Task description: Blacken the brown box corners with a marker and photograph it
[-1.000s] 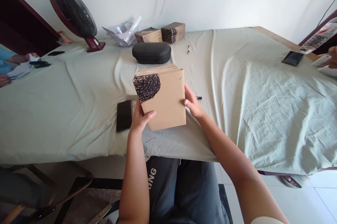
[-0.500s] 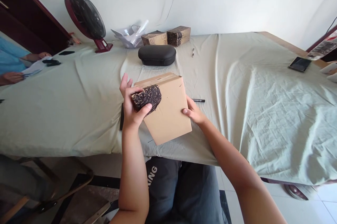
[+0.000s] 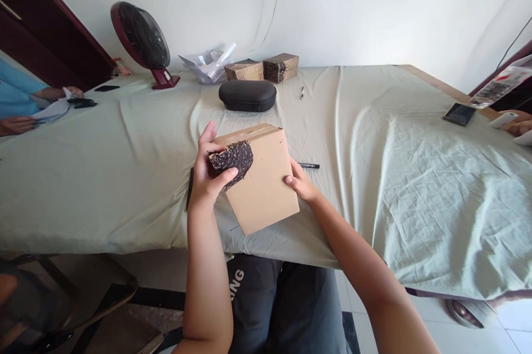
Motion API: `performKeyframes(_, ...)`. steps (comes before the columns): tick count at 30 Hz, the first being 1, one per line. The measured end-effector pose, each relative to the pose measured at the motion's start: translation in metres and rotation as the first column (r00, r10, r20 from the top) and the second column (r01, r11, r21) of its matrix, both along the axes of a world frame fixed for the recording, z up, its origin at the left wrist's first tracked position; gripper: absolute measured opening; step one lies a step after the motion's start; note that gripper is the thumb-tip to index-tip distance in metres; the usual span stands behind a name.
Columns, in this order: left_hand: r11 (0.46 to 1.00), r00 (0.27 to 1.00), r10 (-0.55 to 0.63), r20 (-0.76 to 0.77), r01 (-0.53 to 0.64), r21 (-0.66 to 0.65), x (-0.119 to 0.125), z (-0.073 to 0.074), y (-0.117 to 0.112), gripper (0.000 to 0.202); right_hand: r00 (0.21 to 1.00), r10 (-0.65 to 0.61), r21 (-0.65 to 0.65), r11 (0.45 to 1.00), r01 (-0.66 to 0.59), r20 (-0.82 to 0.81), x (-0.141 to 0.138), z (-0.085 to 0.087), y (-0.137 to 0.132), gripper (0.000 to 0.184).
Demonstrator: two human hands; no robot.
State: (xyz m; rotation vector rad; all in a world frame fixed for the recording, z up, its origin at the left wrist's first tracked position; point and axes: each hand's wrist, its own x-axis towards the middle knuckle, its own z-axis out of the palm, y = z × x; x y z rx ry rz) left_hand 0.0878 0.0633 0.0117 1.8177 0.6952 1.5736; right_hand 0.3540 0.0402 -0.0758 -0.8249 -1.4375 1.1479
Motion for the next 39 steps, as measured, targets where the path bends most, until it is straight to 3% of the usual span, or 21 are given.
performKeyframes(3, 0.999, 0.999, 0.04, -0.026, -0.04, 0.032, 0.0, -0.007, 0.007, 0.043, 0.999, -0.004, -0.04, 0.999, 0.005, 0.038, -0.001, 0.004, -0.002, 0.092)
performKeyframes(5, 0.997, 0.996, 0.074, -0.043, -0.073, 0.028, 0.0, -0.004, 0.007, 0.035, 0.999, 0.002, -0.071, 0.997, 0.001, 0.046, -0.001, 0.007, -0.003, 0.094)
performKeyframes(9, 0.992, 0.991, 0.092, -0.094, -0.099, -0.076, 0.001, 0.008, 0.002, 0.028, 1.0, 0.023, -0.099, 0.995, -0.022, 0.012, -0.001, 0.008, -0.004, 0.091)
performKeyframes(11, 0.988, 0.993, 0.109, -0.052, -0.114, -0.108, 0.006, 0.006, 0.002, 0.024, 1.0, 0.007, -0.106, 0.994, -0.007, 0.002, -0.001, 0.007, -0.003, 0.088)
performKeyframes(12, 0.985, 0.993, 0.118, -0.012, -0.118, -0.124, 0.009, 0.001, 0.003, 0.03, 1.0, -0.01, -0.106, 0.994, 0.01, 0.006, -0.001, 0.006, -0.003, 0.087)
performKeyframes(14, 0.98, 0.993, 0.097, 0.071, -0.083, -0.182, 0.016, -0.014, 0.004, 0.067, 0.997, -0.059, -0.087, 0.994, 0.063, 0.044, -0.003, 0.006, -0.001, 0.089)
performKeyframes(16, 0.957, 0.986, 0.009, 0.166, 0.04, -0.288, 0.022, -0.035, 0.001, 0.099, 0.987, -0.115, -0.036, 0.992, 0.119, 0.112, -0.004, 0.008, 0.001, 0.092)
performKeyframes(19, 0.864, 0.928, -0.091, 0.362, 0.255, -0.435, 0.027, -0.063, -0.007, 0.09, 0.949, -0.196, 0.069, 0.98, 0.184, 0.246, 0.002, 0.011, 0.01, 0.087)
performKeyframes(21, 0.84, 0.884, -0.038, 0.465, 0.28, -0.464, 0.028, -0.073, -0.011, 0.078, 0.866, -0.305, 0.136, 0.952, 0.273, 0.396, 0.012, 0.011, 0.017, 0.077)
performKeyframes(23, 0.847, 0.856, 0.006, 0.517, 0.271, -0.458, 0.028, -0.076, -0.012, 0.07, 0.678, -0.406, 0.199, 0.909, 0.365, 0.612, 0.024, 0.009, 0.023, 0.068)
performKeyframes(25, 0.853, 0.838, 0.016, 0.546, 0.273, -0.445, 0.028, -0.075, -0.01, 0.069, 0.441, -0.393, 0.224, 0.894, 0.387, 0.807, 0.033, 0.005, 0.026, 0.058)
performKeyframes(27, 0.849, 0.827, 0.023, 0.562, 0.28, -0.448, 0.027, -0.073, -0.007, 0.068, 0.285, -0.316, 0.202, 0.908, 0.368, 0.905, 0.036, 0.001, 0.027, 0.047)
performKeyframes(30, 0.837, 0.815, 0.052, 0.576, 0.279, -0.47, 0.026, -0.073, -0.005, 0.07, 0.224, -0.252, 0.171, 0.929, 0.328, 0.941, 0.033, 0.0, 0.027, 0.039)
performKeyframes(35, 0.799, 0.834, 0.051, 0.549, 0.295, -0.524, 0.023, -0.073, -0.01, 0.073, 0.234, -0.177, 0.094, 0.941, 0.326, 0.956, 0.024, 0.014, 0.026, 0.042)
performKeyframes(39, 0.813, 0.856, 0.006, 0.516, 0.297, -0.501, 0.026, -0.07, -0.011, 0.076, 0.205, -0.127, 0.047, 0.933, 0.356, 0.97, 0.021, 0.028, 0.02, 0.044)
